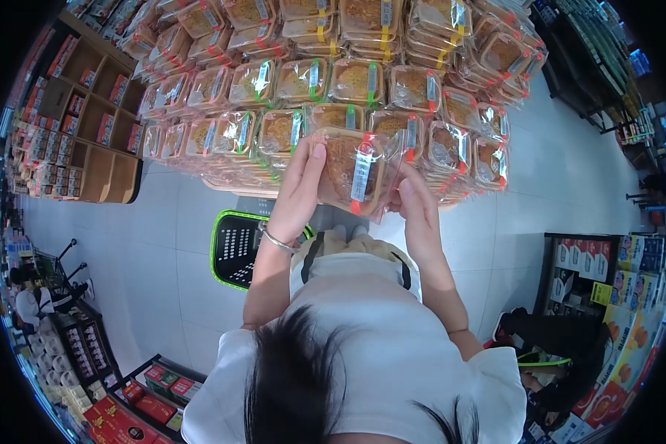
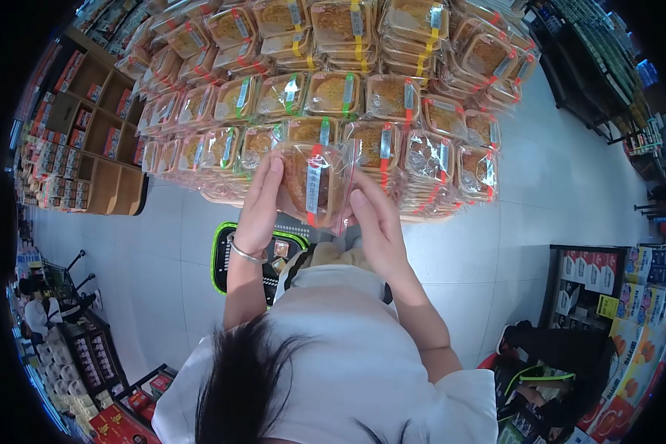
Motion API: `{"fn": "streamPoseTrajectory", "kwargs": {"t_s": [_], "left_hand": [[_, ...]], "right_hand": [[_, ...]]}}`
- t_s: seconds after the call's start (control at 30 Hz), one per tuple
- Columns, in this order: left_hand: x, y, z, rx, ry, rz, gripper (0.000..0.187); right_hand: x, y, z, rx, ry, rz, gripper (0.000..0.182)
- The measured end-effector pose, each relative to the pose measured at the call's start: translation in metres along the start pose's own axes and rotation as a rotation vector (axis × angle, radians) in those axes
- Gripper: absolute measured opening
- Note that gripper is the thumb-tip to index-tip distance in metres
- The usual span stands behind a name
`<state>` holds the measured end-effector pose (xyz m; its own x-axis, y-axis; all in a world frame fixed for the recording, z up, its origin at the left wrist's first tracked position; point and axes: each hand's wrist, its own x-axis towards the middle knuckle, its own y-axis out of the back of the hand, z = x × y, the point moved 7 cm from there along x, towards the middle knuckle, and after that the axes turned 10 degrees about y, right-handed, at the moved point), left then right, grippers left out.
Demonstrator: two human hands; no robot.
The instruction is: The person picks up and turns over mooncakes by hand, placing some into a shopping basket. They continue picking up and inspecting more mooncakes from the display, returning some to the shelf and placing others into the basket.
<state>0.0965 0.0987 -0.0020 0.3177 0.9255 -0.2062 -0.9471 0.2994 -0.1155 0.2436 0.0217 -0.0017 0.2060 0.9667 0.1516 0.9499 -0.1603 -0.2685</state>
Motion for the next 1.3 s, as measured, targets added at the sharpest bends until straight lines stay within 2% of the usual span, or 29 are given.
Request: {"fn": "streamPoseTrajectory", "kwargs": {"t_s": [0.13, 0.17, 0.3, 0.43, 0.5, 0.57, 0.97, 1.17, 1.3], "left_hand": [[-0.005, 0.000, 0.009, 0.017, -0.016, -0.064, 0.031], [-0.007, 0.005, 0.004, 0.047, 0.042, -0.057, 0.033], [-0.014, 0.012, 0.008, 0.087, 0.037, -0.066, 0.037], [-0.016, 0.014, 0.007, -0.036, 0.100, -0.166, 0.041], [-0.016, 0.015, 0.003, -0.095, 0.124, -0.204, 0.043], [-0.015, 0.015, -0.001, -0.068, 0.029, -0.250, 0.047], [-0.015, 0.007, 0.011, -0.085, 0.045, -0.322, 0.051], [-0.012, -0.001, 0.010, -0.047, 0.007, -0.377, 0.052], [-0.010, -0.007, 0.002, -0.055, -0.020, -0.383, 0.052]], "right_hand": [[0.006, -0.001, 0.001, -0.044, 0.021, -0.047, 0.036], [0.008, -0.002, 0.002, -0.047, 0.020, -0.045, 0.036], [0.010, 0.002, 0.016, 0.017, -0.026, -0.002, 0.031], [0.010, -0.001, 0.009, 0.129, -0.095, 0.017, 0.030], [0.009, 0.007, 0.017, 0.079, -0.090, 0.010, 0.030], [0.008, 0.009, 0.018, 0.026, -0.087, 0.002, 0.030], [0.008, 0.006, 0.012, 0.139, -0.062, 0.070, 0.023], [0.008, 0.015, 0.015, -0.015, -0.036, 0.084, 0.021], [0.007, 0.032, 0.022, -0.033, -0.030, 0.165, 0.027]]}}
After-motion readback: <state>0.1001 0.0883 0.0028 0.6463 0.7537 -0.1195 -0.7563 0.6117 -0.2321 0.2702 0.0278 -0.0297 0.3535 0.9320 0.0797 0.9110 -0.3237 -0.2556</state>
